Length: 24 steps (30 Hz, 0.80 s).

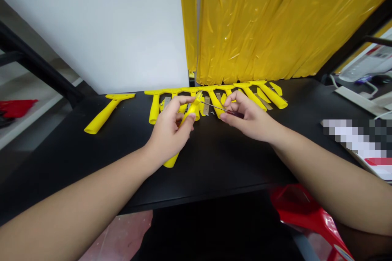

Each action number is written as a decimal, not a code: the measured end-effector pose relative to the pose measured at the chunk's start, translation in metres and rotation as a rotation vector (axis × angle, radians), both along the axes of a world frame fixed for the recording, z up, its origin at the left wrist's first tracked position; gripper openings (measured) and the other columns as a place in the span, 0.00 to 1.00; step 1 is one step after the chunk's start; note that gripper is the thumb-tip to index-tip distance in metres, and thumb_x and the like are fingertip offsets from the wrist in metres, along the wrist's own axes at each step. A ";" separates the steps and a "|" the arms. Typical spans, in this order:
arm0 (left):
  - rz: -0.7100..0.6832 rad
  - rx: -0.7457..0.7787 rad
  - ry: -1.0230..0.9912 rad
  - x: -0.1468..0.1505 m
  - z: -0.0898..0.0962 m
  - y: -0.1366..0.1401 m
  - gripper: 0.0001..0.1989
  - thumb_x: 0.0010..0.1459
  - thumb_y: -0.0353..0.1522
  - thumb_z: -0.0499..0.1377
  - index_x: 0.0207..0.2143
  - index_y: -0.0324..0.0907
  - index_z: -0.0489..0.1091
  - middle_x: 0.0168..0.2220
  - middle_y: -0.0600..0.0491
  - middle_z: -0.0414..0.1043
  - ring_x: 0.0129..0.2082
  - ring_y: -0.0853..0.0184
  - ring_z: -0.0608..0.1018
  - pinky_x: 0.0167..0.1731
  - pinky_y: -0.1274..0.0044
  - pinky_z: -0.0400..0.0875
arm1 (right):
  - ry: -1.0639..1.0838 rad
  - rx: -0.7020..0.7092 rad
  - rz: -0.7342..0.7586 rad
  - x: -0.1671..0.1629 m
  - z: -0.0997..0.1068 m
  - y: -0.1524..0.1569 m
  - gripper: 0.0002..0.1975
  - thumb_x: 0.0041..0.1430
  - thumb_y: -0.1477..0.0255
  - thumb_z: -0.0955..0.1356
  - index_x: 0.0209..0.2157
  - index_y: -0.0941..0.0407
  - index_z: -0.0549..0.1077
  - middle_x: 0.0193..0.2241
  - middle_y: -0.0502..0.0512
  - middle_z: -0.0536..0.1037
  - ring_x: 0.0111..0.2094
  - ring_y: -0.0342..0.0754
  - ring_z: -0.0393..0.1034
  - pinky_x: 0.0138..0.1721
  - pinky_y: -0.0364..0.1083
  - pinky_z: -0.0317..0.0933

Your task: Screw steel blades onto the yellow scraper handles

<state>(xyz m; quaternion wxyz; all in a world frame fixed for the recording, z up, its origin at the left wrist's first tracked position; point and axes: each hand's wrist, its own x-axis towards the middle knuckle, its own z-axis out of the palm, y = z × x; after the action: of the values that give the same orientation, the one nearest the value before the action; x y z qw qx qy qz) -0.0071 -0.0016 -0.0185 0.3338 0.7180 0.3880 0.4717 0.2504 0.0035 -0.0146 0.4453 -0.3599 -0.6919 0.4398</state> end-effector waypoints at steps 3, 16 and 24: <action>-0.003 0.025 0.008 0.000 -0.003 0.003 0.18 0.69 0.28 0.60 0.59 0.49 0.69 0.34 0.56 0.73 0.24 0.69 0.79 0.20 0.76 0.74 | -0.050 0.032 -0.085 0.003 -0.001 0.003 0.22 0.61 0.55 0.79 0.36 0.52 0.66 0.30 0.48 0.71 0.29 0.44 0.65 0.30 0.46 0.59; 0.003 0.121 0.030 -0.001 -0.004 0.005 0.18 0.69 0.26 0.60 0.58 0.48 0.70 0.38 0.54 0.76 0.22 0.72 0.78 0.17 0.78 0.74 | -0.104 -0.065 -0.020 0.004 -0.007 0.006 0.19 0.69 0.51 0.71 0.40 0.52 0.69 0.27 0.45 0.65 0.25 0.43 0.57 0.27 0.45 0.56; 0.026 0.167 0.029 -0.004 -0.007 0.011 0.18 0.69 0.26 0.59 0.58 0.50 0.68 0.59 0.48 0.75 0.23 0.75 0.79 0.18 0.78 0.75 | -0.229 0.124 -0.122 0.010 -0.007 0.011 0.20 0.73 0.52 0.67 0.35 0.54 0.72 0.27 0.49 0.69 0.27 0.44 0.60 0.29 0.47 0.56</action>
<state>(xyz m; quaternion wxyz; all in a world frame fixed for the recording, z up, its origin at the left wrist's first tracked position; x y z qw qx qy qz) -0.0106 0.0097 -0.0250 0.2607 0.7450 0.3616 0.4962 0.2609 0.0143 -0.0214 0.4106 -0.4209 -0.7409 0.3247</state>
